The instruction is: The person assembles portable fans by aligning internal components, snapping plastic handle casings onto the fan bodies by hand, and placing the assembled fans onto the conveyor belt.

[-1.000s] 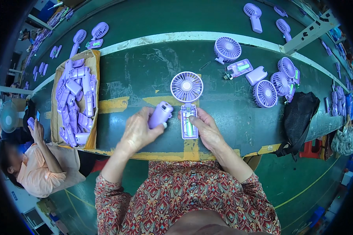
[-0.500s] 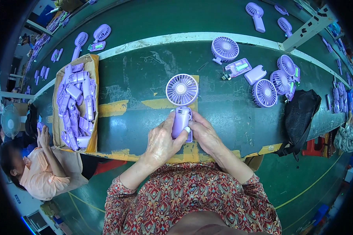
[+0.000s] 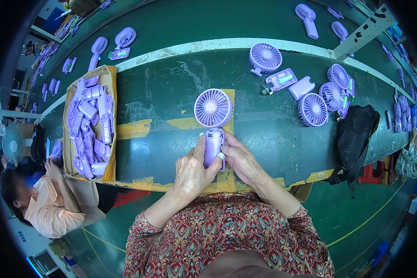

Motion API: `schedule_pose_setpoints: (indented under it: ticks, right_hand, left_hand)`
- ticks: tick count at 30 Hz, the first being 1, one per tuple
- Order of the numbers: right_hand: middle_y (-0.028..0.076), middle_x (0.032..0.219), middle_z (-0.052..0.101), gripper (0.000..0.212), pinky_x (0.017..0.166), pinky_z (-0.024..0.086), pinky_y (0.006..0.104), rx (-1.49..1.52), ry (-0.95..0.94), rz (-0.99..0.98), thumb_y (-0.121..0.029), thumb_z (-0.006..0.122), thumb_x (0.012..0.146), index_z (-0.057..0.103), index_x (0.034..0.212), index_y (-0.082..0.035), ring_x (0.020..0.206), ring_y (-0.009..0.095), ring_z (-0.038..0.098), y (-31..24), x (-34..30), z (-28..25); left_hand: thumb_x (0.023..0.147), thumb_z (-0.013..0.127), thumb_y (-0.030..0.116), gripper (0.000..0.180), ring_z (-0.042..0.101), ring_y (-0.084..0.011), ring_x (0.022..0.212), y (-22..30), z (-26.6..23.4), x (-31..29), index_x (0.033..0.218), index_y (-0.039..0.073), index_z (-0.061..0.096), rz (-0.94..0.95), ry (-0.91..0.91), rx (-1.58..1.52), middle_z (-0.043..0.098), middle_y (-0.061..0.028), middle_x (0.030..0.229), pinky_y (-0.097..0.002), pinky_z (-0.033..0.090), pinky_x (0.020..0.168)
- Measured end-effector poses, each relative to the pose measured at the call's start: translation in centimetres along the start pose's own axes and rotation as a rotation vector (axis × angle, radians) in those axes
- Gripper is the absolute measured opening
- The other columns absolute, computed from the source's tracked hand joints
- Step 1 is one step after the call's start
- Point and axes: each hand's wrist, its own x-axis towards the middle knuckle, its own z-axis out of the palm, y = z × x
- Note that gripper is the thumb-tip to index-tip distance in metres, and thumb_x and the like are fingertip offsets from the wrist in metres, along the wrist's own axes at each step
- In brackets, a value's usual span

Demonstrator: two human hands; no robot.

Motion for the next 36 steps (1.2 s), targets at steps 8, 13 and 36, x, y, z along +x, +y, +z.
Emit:
schedule_pose_setpoints:
  ticks: [8,13,36]
  right_hand:
    - [0.011,0.129,0.042,0.057,0.101,0.031,0.0323,-0.312,-0.024,0.029,-0.017,0.039,0.089,0.022,0.142,-0.004,0.118,0.019,0.041,-0.2,-0.2,-0.1]
    - [0.015,0.126,0.046,0.056,0.095,0.039,0.0347,-0.613,0.012,-0.028,-0.024,0.037,0.092,0.020,0.142,-0.004,0.112,0.024,0.048,-0.8,-0.7,0.5]
    - [0.015,0.126,0.050,0.043,0.100,0.039,0.0388,0.043,0.042,-0.241,-0.017,0.052,0.092,0.038,0.129,0.001,0.115,0.024,0.050,0.1,-0.4,0.4]
  left_hand:
    - [0.075,0.066,0.018,0.060,0.067,-0.0308,0.061,-0.8,-0.5,0.1,0.119,-0.016,0.045,0.021,-0.073,-0.018,0.063,-0.0227,0.066,-0.0353,0.053,0.057]
    - [0.074,0.068,0.019,0.061,0.066,-0.0303,0.057,-0.8,-0.6,0.1,0.118,-0.017,0.045,0.027,-0.094,-0.031,0.063,-0.0222,0.064,-0.0348,0.053,0.055]
    - [0.086,0.059,0.035,0.047,0.067,-0.0269,0.072,-2.4,-0.1,1.1,0.103,-0.008,0.048,-0.252,-0.519,-0.783,0.064,-0.0215,0.084,-0.0374,0.052,0.061]
